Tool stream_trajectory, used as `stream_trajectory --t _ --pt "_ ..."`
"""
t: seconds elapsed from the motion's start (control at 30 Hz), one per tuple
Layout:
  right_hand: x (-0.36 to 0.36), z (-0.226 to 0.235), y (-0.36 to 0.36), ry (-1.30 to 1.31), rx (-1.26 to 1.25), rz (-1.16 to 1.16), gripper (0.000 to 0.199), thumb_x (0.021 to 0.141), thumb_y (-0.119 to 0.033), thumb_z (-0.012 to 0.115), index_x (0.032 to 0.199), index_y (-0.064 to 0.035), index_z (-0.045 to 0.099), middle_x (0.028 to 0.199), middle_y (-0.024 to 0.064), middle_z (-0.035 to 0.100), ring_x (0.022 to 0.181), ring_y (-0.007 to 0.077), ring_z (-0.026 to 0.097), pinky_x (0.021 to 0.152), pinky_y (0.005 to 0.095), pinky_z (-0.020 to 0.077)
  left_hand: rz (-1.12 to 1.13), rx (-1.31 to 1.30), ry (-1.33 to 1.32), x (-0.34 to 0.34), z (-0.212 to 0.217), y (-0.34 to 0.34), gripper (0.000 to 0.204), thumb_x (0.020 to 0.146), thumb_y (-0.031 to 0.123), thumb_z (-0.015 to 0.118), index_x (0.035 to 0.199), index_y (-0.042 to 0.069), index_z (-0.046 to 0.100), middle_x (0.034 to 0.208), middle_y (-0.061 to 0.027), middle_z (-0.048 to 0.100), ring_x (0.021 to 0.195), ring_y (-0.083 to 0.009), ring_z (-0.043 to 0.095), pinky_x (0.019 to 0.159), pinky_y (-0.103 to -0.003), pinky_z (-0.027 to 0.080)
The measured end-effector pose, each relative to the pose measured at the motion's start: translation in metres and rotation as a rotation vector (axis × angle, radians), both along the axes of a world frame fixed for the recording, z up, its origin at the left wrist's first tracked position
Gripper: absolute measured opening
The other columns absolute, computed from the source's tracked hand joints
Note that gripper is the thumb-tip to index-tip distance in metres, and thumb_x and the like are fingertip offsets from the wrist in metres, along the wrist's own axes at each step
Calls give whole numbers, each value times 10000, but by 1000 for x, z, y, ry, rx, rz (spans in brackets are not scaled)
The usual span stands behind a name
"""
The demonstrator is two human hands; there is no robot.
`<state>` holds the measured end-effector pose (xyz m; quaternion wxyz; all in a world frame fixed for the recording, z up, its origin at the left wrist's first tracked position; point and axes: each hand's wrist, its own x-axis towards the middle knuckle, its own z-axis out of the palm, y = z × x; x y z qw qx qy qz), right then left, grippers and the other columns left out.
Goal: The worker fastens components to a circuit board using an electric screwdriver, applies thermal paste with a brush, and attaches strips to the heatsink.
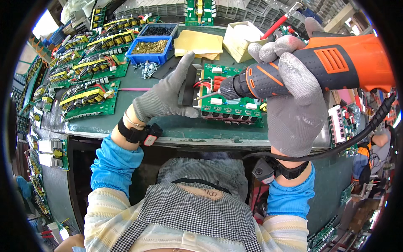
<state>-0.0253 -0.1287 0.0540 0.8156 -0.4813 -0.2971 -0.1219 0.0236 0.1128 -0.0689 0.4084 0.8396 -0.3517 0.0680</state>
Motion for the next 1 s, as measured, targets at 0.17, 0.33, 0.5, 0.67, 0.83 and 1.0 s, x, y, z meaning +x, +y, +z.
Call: stream_trajectory --t 0.17,0.33,0.5,0.67,0.83,1.0 --pt "7 0 6 -23 -146 -2 510 873 -11 594 1357 -11 433 1048 114 628 973 251 627 971 484 492 57 136 -52 -5 15 -3 1289 599 487 906 1522 28 132 1356 -205 506 1178 -410 509 1072 -459 398" --pt "16 2 13 -59 -285 -14 405 876 -23 596 1271 -7 508 1032 116 630 971 241 627 934 442 504 64 134 -58 -4 13 -4 1201 596 486 906 1490 61 226 1333 -200 515 1145 -417 516 1053 -470 405" --pt "24 9 17 -104 -416 -33 308 879 -35 598 1185 -2 583 1016 118 632 968 232 626 897 400 517 54 118 -48 -5 16 -4 1177 590 426 917 1484 72 240 1253 -188 556 1125 -412 527 1022 -480 419" --pt "15 51 59 339 -304 95 258 815 -17 681 1050 0 575 831 46 630 661 125 603 591 264 492 7 76 -8 1 14 -5 1160 583 368 922 1482 74 250 1163 -179 604 1100 -401 549 995 -474 425" --pt "34 46 61 299 -517 245 392 817 -41 684 1179 -15 535 813 53 638 632 137 605 606 272 506 13 90 58 -4 18 -2 1134 597 347 917 1482 73 263 1124 -190 621 1070 -418 566 978 -472 423" --pt "45 29 64 -23 -633 169 270 843 -105 623 1089 5 608 938 105 644 884 223 659 832 367 536 -40 47 -78 1 10 -2 1125 599 380 912 1475 71 278 1115 -193 626 1069 -428 566 964 -479 426"
